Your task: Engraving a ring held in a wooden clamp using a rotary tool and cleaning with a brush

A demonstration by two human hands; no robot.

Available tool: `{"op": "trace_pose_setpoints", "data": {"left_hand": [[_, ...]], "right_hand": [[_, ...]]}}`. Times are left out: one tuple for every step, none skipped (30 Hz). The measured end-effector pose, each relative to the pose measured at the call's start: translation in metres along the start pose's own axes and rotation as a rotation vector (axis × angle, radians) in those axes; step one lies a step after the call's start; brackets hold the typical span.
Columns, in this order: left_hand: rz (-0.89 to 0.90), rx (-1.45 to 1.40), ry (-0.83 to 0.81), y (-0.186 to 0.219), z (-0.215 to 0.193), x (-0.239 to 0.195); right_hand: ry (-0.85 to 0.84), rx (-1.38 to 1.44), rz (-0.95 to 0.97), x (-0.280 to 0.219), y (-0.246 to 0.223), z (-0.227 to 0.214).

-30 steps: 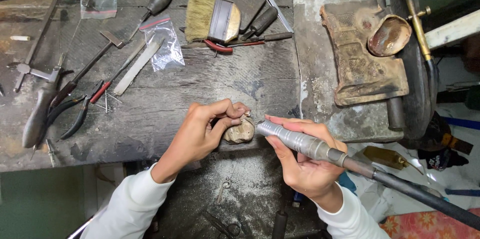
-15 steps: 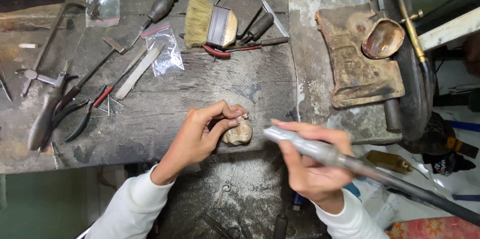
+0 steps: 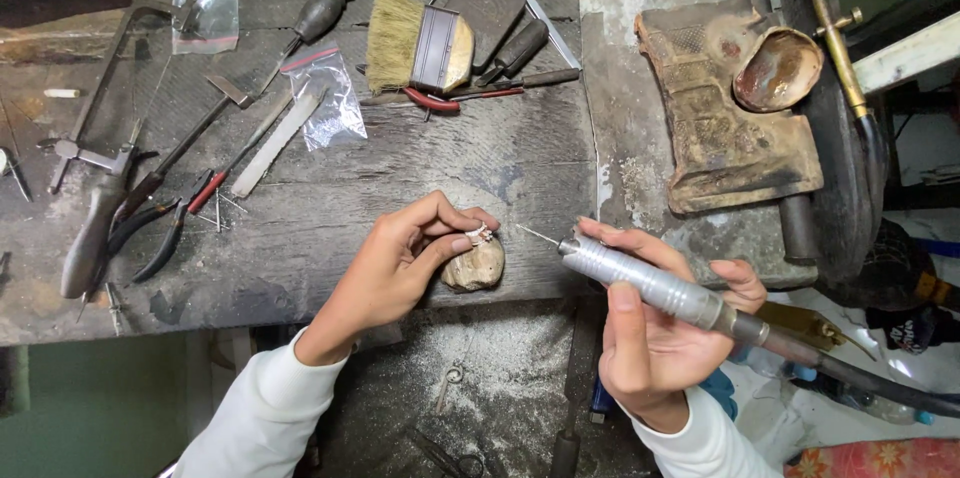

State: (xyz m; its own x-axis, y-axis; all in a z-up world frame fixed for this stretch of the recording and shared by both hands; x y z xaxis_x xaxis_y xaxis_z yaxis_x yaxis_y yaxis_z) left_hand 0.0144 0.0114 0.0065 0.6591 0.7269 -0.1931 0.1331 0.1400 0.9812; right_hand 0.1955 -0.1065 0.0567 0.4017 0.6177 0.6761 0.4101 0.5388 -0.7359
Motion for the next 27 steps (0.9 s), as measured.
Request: {"op": "trace_pose_setpoints", "data": {"left_hand": [[0.000, 0.000, 0.000, 0.000, 0.000, 0.000], [-0.011, -0.004, -0.002, 0.000, 0.000, 0.000], [-0.022, -0.009, -0.003, -0.001, 0.000, 0.001], [-0.023, -0.010, -0.005, 0.002, 0.000, 0.000], [-0.027, 0.011, 0.000, 0.004, 0.000, 0.000], [-0.028, 0.032, 0.006, 0.007, -0.001, 0.000], [-0.026, 0.032, 0.006, 0.006, -0.001, 0.001], [-0.019, 0.024, 0.007, 0.005, -0.001, 0.000], [-0.011, 0.017, 0.007, 0.003, -0.002, 0.000], [-0.011, 0.015, 0.007, 0.002, -0.002, 0.000], [-0.009, 0.010, 0.007, 0.001, -0.002, 0.000], [-0.009, 0.004, 0.008, 0.000, -0.003, -0.001], [-0.010, 0.003, 0.008, -0.002, -0.003, -0.001], [-0.004, 0.010, 0.012, -0.003, -0.003, -0.001], [0.001, 0.018, 0.016, -0.004, -0.003, 0.000], [0.001, 0.018, 0.016, -0.003, -0.003, -0.001], [0.007, 0.007, 0.018, -0.002, -0.003, -0.001], [0.014, -0.003, 0.022, -0.001, -0.003, -0.001], [0.016, -0.002, 0.022, -0.004, -0.002, -0.002], [-0.004, -0.071, 0.049, -0.008, -0.001, -0.002], [-0.024, -0.139, 0.076, -0.011, -0.001, -0.003], [-0.020, -0.137, 0.078, -0.012, -0.001, -0.003], [-0.016, -0.173, 0.096, -0.012, 0.000, -0.003], [-0.009, -0.209, 0.115, -0.012, 0.000, -0.004], [-0.003, -0.206, 0.117, -0.011, 0.000, -0.004], [0.002, -0.220, 0.123, -0.010, 0.000, -0.004], [0.008, -0.233, 0.128, -0.009, 0.000, -0.004]], "right_hand": [[0.000, 0.000, -0.001, -0.002, 0.004, -0.001], [0.010, 0.075, -0.005, -0.005, 0.007, -0.001], [0.021, 0.150, -0.009, -0.007, 0.010, -0.002], [0.021, 0.149, -0.008, -0.006, 0.007, -0.004], [-0.061, 0.085, 0.002, -0.005, 0.004, -0.005], [-0.142, 0.023, 0.009, -0.003, 0.002, -0.005], [-0.143, 0.023, 0.007, -0.004, 0.003, -0.004], [-0.143, 0.075, 0.003, -0.005, 0.004, -0.003], [-0.144, 0.126, 0.000, -0.006, 0.004, -0.003], [-0.145, 0.126, -0.001, -0.007, 0.006, -0.003], [-0.158, 0.143, -0.019, -0.007, 0.008, -0.004], [-0.172, 0.161, -0.037, -0.008, 0.009, -0.005], [-0.173, 0.160, -0.036, -0.010, 0.010, -0.006], [-0.168, 0.164, -0.027, -0.012, 0.011, -0.006], [-0.164, 0.167, -0.018, -0.014, 0.013, -0.007], [-0.164, 0.166, -0.018, -0.012, 0.012, -0.006], [-0.168, 0.126, -0.036, -0.010, 0.011, -0.004], [-0.172, 0.087, -0.056, -0.008, 0.010, -0.002], [-0.171, 0.087, -0.058, -0.009, 0.010, -0.001], [-0.144, 0.073, -0.055, -0.009, 0.010, -0.001], [-0.117, 0.060, -0.052, -0.009, 0.010, 0.000], [-0.117, 0.062, -0.056, -0.010, 0.011, 0.000], [-0.094, 0.058, -0.054, -0.011, 0.012, 0.000], [-0.071, 0.055, -0.053, -0.011, 0.013, 0.001], [-0.071, 0.059, -0.059, -0.012, 0.014, 0.002], [-0.063, 0.057, -0.049, -0.012, 0.014, 0.002], [-0.055, 0.055, -0.040, -0.013, 0.014, 0.002]]}}
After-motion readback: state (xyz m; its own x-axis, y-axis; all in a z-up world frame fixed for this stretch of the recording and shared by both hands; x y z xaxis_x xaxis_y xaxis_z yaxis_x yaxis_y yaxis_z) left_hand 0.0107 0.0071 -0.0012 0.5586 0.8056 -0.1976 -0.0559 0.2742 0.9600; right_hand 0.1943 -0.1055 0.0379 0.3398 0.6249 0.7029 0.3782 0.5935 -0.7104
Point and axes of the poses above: each hand's wrist, its own x-axis towards the middle knuckle, its own z-axis out of the palm, y = z × x, the point moved 2 cm from there along x, towards the middle knuckle, and after that the axes turned 12 degrees about -z, right-handed, at the moved point
